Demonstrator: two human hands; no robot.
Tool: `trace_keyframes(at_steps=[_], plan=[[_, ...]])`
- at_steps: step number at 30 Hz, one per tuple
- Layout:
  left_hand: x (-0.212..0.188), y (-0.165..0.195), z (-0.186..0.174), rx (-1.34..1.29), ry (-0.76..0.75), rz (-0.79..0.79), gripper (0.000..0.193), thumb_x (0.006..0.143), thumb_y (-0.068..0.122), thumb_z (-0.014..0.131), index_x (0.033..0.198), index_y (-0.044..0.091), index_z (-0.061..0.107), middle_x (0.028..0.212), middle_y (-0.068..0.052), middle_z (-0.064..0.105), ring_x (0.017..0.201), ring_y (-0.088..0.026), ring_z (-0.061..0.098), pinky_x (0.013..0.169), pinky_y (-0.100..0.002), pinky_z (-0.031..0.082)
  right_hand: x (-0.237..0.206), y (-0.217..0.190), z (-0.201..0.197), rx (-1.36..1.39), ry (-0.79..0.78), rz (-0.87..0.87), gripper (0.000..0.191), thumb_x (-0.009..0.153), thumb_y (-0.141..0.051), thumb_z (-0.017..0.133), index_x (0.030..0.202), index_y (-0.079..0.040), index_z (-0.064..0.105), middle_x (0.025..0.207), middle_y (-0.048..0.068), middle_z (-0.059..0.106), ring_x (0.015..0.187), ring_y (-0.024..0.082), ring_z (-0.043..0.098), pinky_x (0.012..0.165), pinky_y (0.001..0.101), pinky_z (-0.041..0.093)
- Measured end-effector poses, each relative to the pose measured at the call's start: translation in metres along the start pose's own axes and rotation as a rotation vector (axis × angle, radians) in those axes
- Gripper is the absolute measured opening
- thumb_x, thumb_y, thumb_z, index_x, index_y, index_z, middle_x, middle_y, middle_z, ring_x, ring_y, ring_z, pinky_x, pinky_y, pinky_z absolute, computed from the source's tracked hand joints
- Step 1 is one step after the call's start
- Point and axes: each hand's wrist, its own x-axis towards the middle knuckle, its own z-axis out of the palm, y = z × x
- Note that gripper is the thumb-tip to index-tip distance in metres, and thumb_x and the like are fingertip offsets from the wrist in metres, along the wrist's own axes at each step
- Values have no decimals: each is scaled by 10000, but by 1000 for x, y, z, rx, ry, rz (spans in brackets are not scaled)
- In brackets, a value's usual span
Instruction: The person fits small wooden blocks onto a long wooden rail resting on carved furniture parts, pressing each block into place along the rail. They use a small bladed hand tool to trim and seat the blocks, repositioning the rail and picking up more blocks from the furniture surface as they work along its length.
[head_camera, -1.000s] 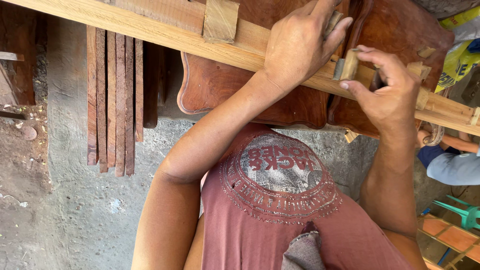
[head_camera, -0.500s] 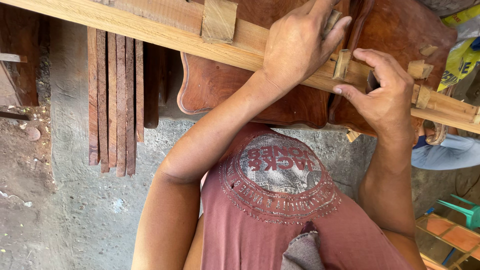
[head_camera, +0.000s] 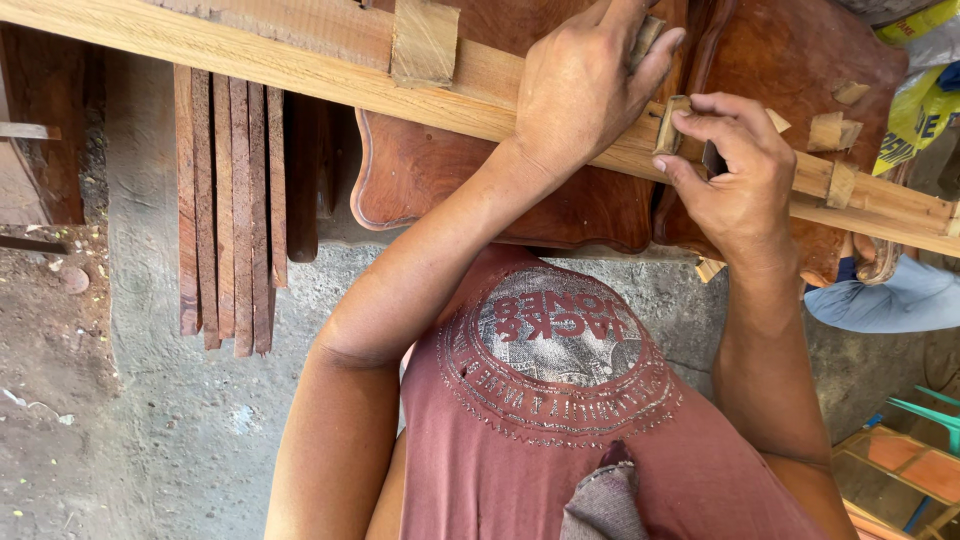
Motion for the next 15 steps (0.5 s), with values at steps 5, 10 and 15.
trace_keyframes(at_steps=[5, 10, 15], plan=[[1, -3, -10, -30, -1, 16, 315, 985, 325, 732, 1180, 110, 610, 910, -85, 730, 793, -294, 739, 665, -420, 592, -4, -10, -4, 19, 25, 89, 660, 789, -112, 1001, 1369, -21, 699, 1374, 154, 693, 968, 224, 659, 825, 339, 556], [-3, -11, -23, -35, -93, -47, 294, 990, 284, 777, 1168, 95, 639, 882, -79, 741, 739, -233, 755, 664, -375, 605, -27, -18, -31, -102, 85, 99, 604, 811, -130, 973, 1334, -23, 690, 1244, 174, 667, 1077, 312, 682, 872, 405, 566], [3, -10, -41, -103, -110, -48, 303, 948, 131, 806, 1199, 10, 687, 953, -115, 781, 830, -163, 778, 745, -308, 635, -81, -13, -79, -233, 5, 329, 408, 865, -33, 782, 1247, 35, 655, 1174, 213, 610, 1038, 390, 640, 859, 468, 520]])
